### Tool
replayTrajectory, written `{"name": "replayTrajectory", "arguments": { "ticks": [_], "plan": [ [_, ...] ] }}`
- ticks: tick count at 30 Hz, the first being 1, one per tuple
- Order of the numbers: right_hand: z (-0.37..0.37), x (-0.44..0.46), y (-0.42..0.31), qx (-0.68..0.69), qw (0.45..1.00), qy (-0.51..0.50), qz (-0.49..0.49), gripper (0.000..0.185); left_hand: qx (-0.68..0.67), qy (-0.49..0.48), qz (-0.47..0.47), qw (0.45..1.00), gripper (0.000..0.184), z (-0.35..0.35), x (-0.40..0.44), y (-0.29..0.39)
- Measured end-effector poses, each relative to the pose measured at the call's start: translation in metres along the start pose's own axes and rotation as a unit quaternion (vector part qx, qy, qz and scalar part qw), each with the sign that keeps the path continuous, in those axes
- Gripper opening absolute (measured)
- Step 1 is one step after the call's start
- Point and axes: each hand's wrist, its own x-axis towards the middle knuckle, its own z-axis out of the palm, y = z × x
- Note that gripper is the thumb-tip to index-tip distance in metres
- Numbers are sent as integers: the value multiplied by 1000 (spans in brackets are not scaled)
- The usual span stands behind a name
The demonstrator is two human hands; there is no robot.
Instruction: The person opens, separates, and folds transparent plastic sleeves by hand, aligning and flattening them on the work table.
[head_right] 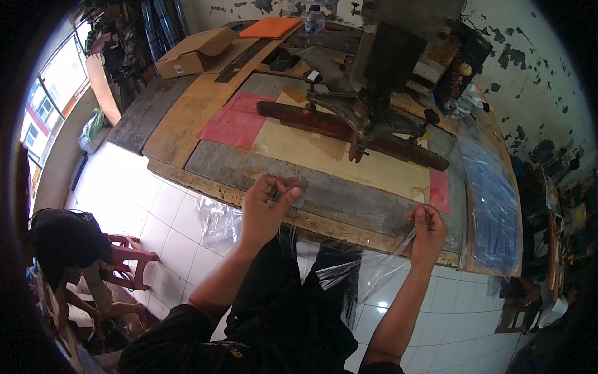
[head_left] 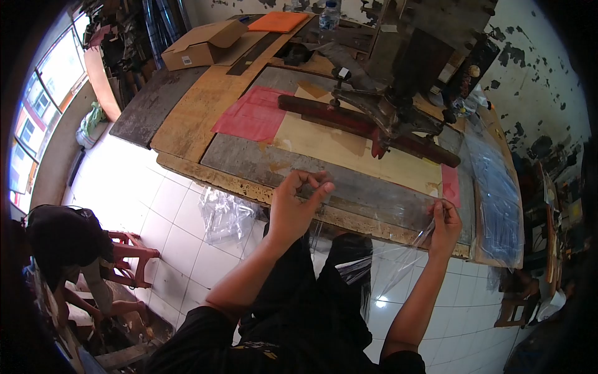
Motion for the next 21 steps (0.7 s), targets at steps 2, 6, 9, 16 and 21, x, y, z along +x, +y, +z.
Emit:
{"name": "replayTrajectory", "arguments": {
  "ticks": [2, 6, 9, 16, 21],
  "plan": [
    [0, 0, 0, 2, 1000, 1, -3, 23, 2, -11, -4, 1000, 25, -1, 2, -2],
    [-2, 0, 1, 18, 1000, -4, -2, 25, -32, -18, -6, 999, 24, -4, 4, 2],
    [-2, 0, -1, 34, 999, -1, 4, 28, -45, -33, -21, 998, 22, -8, 6, 7],
    [-2, 0, -3, 44, 999, -6, 7, 30, -43, -67, -46, 996, 19, -13, 10, 13],
    [-4, 2, 0, 55, 998, -2, 12, 30, -63, -89, -49, 993, 18, -17, 12, 10]
  ]
}}
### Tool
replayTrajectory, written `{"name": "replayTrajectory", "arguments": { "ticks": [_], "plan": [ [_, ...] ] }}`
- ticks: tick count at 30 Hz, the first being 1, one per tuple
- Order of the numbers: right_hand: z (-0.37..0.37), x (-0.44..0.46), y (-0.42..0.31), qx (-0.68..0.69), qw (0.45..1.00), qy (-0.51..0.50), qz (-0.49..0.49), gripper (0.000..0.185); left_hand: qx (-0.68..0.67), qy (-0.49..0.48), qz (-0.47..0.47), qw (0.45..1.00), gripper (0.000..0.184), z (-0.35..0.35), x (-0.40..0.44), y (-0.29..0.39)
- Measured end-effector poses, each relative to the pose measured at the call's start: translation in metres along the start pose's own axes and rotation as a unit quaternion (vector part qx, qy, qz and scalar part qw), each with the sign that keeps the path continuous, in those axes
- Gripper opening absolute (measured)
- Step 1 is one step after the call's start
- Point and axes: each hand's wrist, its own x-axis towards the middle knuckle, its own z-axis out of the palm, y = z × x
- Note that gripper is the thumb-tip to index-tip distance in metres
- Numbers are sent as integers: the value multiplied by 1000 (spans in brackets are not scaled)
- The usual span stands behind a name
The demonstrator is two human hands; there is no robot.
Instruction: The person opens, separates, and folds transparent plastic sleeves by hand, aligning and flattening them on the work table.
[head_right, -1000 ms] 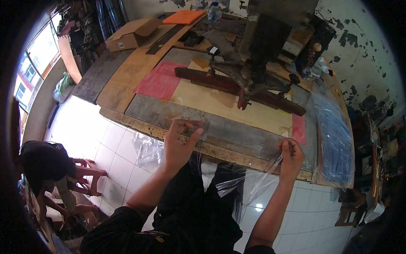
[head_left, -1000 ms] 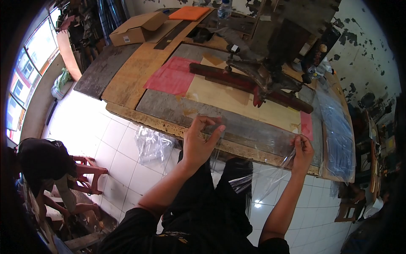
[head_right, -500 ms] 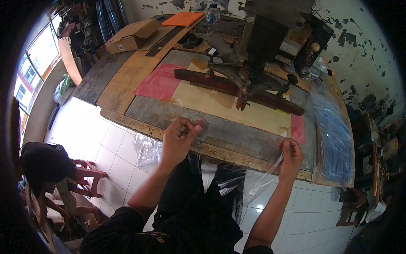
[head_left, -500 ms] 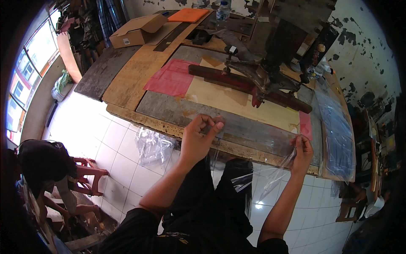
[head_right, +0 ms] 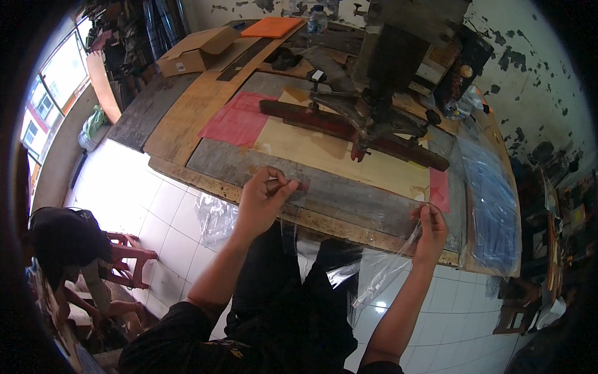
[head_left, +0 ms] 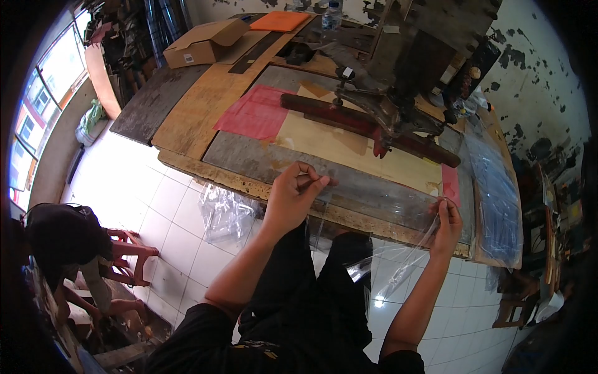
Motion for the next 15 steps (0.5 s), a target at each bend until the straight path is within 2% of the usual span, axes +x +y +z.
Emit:
{"name": "replayTrajectory", "arguments": {
  "ticks": [7, 11, 15],
  "plan": [
    [0, 0, 0, 16, 1000, 0, 1, 29, 9, -9, -19, 1000, 18, -1, 1, 9],
    [0, 1, 0, 21, 1000, -3, -2, 29, 12, -13, -21, 1000, 27, -2, 0, 9],
    [1, 1, -1, 18, 1000, -4, -5, 29, -1, -28, -25, 999, 27, -3, 3, 5]
  ]
}}
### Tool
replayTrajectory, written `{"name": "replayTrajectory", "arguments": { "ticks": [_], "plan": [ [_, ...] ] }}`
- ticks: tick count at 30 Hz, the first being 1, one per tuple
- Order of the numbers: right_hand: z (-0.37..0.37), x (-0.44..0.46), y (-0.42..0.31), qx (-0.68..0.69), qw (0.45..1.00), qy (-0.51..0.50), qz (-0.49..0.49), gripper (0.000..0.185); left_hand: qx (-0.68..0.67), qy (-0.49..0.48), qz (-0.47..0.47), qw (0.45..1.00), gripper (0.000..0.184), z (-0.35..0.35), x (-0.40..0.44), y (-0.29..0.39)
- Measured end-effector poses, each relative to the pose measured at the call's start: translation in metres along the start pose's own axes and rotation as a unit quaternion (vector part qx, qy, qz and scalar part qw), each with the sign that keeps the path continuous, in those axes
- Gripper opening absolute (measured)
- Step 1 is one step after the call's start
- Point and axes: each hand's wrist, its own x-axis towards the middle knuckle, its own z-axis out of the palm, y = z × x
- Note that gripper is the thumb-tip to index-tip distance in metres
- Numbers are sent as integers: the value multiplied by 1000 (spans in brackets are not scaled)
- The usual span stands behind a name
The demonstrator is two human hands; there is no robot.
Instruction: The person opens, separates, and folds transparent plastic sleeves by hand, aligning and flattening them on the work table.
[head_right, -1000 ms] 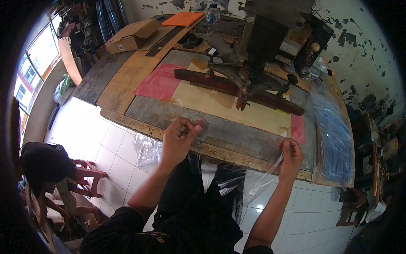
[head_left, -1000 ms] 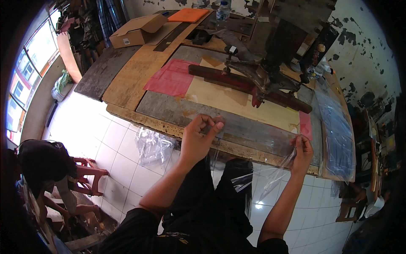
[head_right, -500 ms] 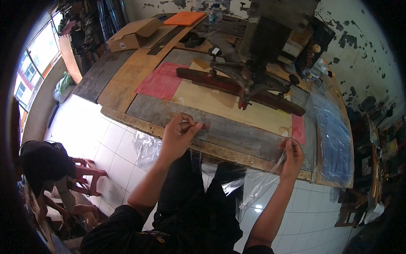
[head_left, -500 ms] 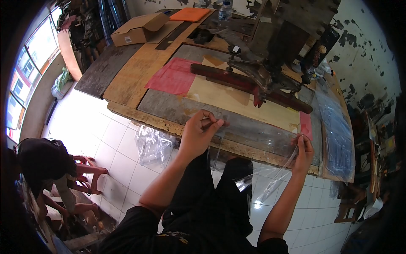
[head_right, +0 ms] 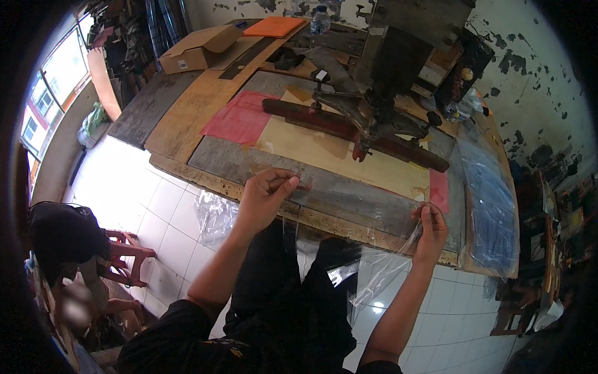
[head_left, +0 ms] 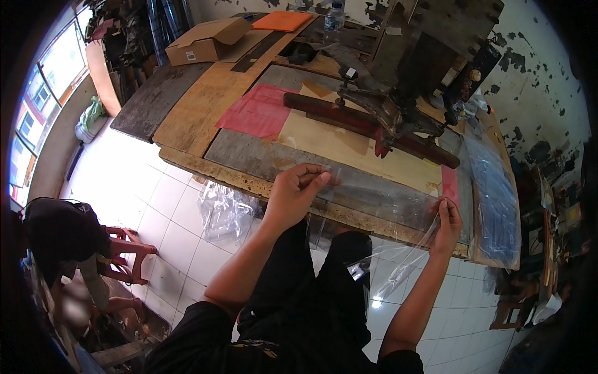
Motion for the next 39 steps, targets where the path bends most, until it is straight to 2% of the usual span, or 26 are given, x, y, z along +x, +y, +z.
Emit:
{"name": "replayTrajectory", "arguments": {
  "ticks": [9, 11, 17, 18, 27, 34, 39],
  "plan": [
    [-1, -1, -1, -2, 1000, 5, -2, 29, 6, 22, -15, 1000, 28, 3, -3, 9],
    [1, -2, -2, -17, 999, 27, 7, 28, 81, 23, -10, 996, 29, 2, -3, 13],
    [-3, -5, -7, 1, 1000, -3, -3, 24, 73, 47, 9, 996, 30, 2, 3, 4],
    [-2, -8, -10, 2, 1000, 2, -2, 23, 118, 61, 6, 991, 29, 2, 3, 11],
    [11, -30, -60, -63, 996, 11, -54, 25, 55, 39, 47, 997, 30, -9, 8, 18],
    [12, -33, -66, -87, 992, 4, -94, 25, 42, 36, 37, 998, 27, -9, 4, 25],
    [16, -37, -56, -58, 994, -11, -96, 20, 7, 71, 55, 996, 25, -4, 1, 18]
  ]
}}
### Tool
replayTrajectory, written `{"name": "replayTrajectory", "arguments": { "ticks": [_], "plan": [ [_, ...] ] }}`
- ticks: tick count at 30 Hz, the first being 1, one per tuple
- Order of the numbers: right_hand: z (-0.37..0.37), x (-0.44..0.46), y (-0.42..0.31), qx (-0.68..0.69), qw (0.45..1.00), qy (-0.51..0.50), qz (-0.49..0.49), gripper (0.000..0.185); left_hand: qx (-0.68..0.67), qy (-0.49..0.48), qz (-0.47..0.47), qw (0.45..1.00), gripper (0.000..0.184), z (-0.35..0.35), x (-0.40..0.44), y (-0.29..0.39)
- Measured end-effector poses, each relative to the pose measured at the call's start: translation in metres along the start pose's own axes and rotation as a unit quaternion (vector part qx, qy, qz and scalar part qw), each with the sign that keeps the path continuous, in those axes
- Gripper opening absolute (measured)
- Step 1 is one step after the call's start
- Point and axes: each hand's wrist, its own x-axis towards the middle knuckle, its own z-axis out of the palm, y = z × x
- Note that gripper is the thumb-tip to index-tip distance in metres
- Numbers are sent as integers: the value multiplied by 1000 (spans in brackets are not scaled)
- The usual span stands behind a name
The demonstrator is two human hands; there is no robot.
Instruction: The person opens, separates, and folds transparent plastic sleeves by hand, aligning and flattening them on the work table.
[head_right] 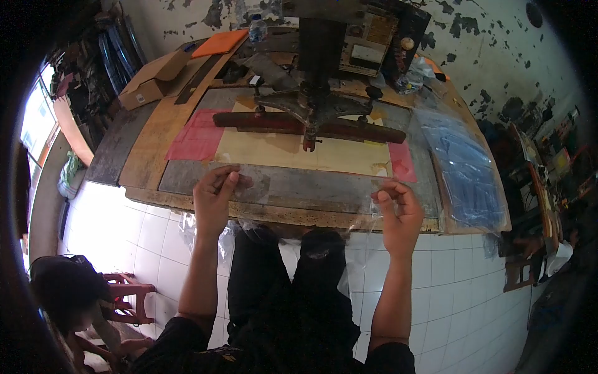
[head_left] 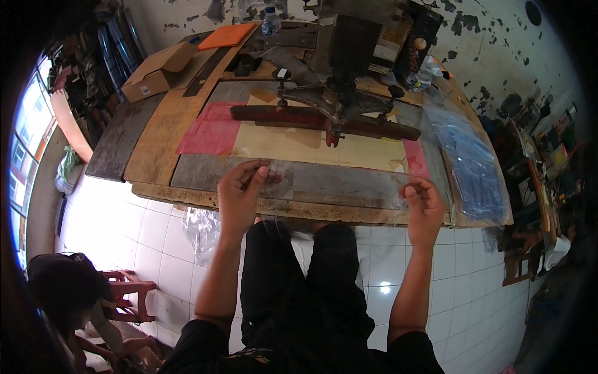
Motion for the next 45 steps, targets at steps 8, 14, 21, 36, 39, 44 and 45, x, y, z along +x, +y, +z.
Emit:
{"name": "replayTrajectory", "arguments": {
  "ticks": [8, 14, 21, 36, 39, 44, 45],
  "plan": [
    [-8, -5, 28, -41, 999, -22, 26, 26, -14, 41, 35, 998, 20, 8, 0, -16],
    [-8, -5, 35, -66, 997, -22, 44, 28, -7, 48, 37, 998, 17, 9, 1, -25],
    [0, -4, 42, -113, 993, -25, 39, 30, 58, 51, 38, 996, 16, 11, 0, -22],
    [-12, 10, 30, -167, 971, -119, -126, 36, 45, 67, 37, 996, 15, 10, -2, -33],
    [-18, 12, 27, -181, 961, -157, -139, 47, 47, 75, 41, 995, 15, 8, -1, -38],
    [-19, 11, 21, -245, 932, -170, -207, 54, 53, 81, 50, 994, 17, 7, -1, -40],
    [-18, 12, 21, -259, 920, -172, -237, 55, 69, 79, 58, 993, 19, 6, 0, -41]
  ]
}}
